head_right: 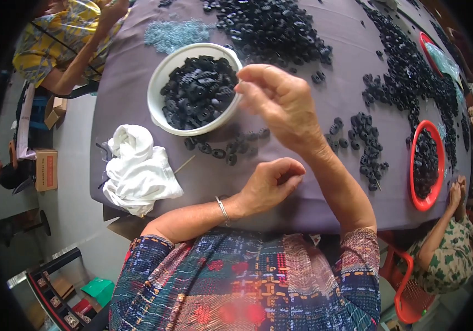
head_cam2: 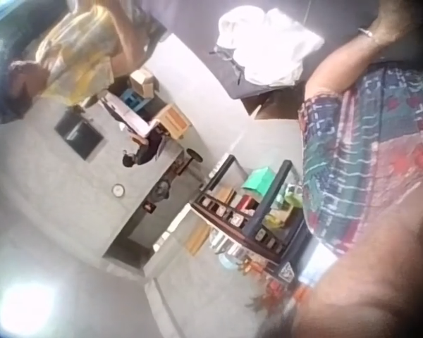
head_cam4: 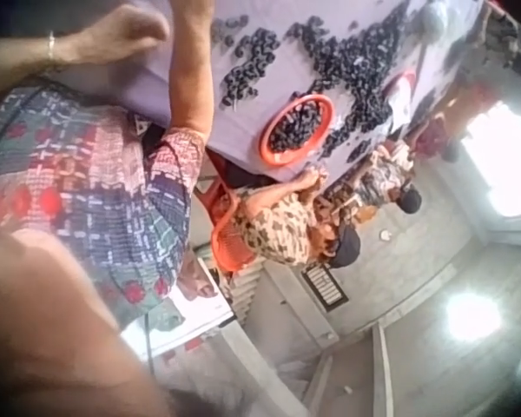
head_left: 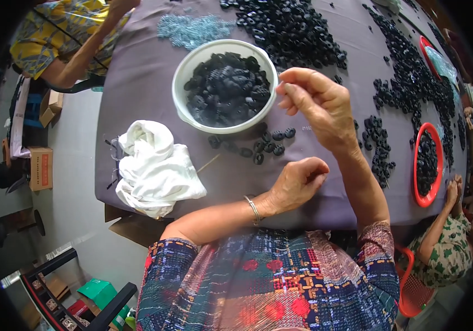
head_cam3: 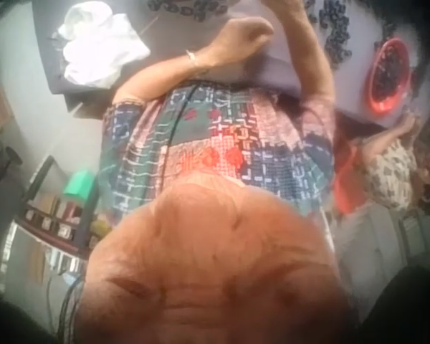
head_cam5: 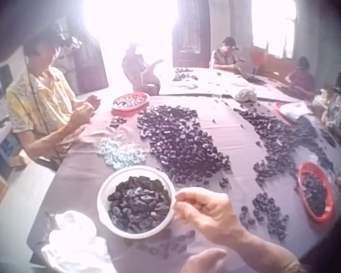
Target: Assembling small black plastic cord locks or toggles at a workshop table.
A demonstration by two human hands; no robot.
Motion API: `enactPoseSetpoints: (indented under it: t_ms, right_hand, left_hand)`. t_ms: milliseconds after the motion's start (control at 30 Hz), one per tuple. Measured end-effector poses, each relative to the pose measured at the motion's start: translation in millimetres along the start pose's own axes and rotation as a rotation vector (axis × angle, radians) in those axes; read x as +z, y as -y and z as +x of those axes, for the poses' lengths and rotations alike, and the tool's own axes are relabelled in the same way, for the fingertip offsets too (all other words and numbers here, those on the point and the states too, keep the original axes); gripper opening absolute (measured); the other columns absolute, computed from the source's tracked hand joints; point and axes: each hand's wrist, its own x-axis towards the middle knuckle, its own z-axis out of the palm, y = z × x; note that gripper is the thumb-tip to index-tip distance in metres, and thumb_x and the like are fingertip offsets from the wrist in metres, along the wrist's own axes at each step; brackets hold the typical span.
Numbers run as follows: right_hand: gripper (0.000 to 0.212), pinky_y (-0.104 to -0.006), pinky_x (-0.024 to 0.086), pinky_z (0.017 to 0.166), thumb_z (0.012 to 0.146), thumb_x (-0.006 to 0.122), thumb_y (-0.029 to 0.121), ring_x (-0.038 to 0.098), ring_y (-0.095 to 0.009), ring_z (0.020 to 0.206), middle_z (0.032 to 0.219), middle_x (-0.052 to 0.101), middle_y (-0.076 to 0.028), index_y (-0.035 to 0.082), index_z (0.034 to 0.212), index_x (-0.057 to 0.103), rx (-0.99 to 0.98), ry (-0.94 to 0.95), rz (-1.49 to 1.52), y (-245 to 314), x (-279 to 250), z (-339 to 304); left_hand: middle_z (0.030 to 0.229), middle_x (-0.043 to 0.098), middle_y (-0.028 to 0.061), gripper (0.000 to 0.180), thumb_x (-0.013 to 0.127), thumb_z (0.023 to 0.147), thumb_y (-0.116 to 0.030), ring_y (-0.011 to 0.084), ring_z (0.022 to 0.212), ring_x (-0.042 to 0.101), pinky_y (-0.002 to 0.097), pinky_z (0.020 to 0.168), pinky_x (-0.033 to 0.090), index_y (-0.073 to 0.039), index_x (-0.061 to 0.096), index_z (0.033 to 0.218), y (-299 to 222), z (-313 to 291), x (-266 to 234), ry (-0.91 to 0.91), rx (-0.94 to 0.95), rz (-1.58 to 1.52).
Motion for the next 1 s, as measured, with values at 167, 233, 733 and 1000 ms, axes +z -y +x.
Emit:
enactPoseSetpoints:
  t_ms: [167,233,733,1000]
  right_hand:
    - [0.017,-0.0187,0.048,0.066,0.092,0.058,0.005,0.059,-0.006,0.076,0.089,0.066,-0.003,0.001,0.108,0.063,0.026,-0.166,-0.250,-27,-49,-17]
    - [0.013,-0.0199,0.047,0.066,0.090,0.058,0.002,0.059,-0.007,0.076,0.088,0.064,-0.002,0.001,0.102,0.064,-0.039,-0.174,-0.456,-37,-65,-25]
    - [0.016,-0.0366,0.049,0.067,0.073,0.067,0.002,0.057,-0.028,0.074,0.082,0.055,-0.010,0.003,0.086,0.058,-0.309,0.124,-0.998,-61,-51,-43]
    - [0.016,-0.0366,0.047,0.066,0.071,0.067,0.002,0.056,-0.028,0.075,0.080,0.055,-0.009,0.003,0.083,0.057,-0.346,0.141,-1.052,-51,-66,-67]
  left_hand:
    - [0.077,0.062,0.0077,0.015,0.064,0.083,-0.004,0.0096,0.061,0.056,0.0253,0.057,0.047,0.000,0.061,0.097,-5,1,-8,0.014,0.032,0.135]
    - [0.078,0.062,0.0077,0.014,0.064,0.083,-0.003,0.0094,0.062,0.056,0.0254,0.057,0.047,0.000,0.061,0.097,-7,2,-8,0.036,0.011,0.130]
    - [0.082,0.063,0.0096,0.015,0.064,0.080,0.001,0.0127,0.065,0.060,0.0272,0.059,0.049,0.001,0.061,0.095,-8,1,-6,0.040,-0.006,0.145]
    - [0.080,0.059,0.0127,0.012,0.062,0.081,0.002,0.0180,0.059,0.056,0.0308,0.056,0.046,0.003,0.058,0.093,-8,1,-6,0.035,0.010,0.095]
